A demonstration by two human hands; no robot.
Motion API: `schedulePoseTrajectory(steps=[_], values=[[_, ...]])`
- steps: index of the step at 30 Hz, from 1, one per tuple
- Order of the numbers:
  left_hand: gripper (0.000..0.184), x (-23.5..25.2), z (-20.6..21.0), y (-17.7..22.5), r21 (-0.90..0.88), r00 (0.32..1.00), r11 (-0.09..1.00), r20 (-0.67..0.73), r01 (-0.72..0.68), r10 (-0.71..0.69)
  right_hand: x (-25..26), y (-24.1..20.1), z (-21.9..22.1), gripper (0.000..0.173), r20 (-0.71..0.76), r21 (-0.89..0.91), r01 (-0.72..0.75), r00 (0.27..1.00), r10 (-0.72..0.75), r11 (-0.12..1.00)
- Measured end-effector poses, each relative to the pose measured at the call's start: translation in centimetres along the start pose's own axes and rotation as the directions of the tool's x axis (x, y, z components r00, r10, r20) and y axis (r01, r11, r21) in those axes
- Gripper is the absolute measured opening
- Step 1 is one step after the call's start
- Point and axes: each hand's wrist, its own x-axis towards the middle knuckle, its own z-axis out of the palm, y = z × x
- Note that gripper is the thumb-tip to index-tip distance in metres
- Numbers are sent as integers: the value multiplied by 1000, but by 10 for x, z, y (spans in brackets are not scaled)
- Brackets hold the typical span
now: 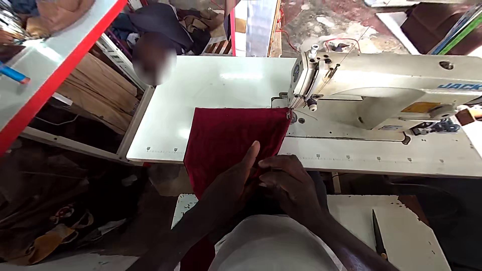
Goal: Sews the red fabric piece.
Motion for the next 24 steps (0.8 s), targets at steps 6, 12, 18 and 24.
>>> schedulePoseTrajectory(steps=[6, 12, 18, 24], values=[[79, 7, -7, 4, 111, 996, 992, 68, -66, 59, 2, 2, 1, 11, -3, -21, 6, 1000, -6, 1000], [78, 11, -13, 7, 112, 991, 990, 114, -84, 71, 5, 2, 0, 10, -21, -33, 16, 1000, -17, 999], [79, 13, -13, 7, 49, 989, 996, 133, -71, 64, 10, 3, -5, 20, 13, -73, -29, 999, 30, 997], [81, 12, -9, 3, -33, 995, 998, 82, -53, 56, 17, 4, -12, 14, 61, -125, 38, 998, -30, 991]])
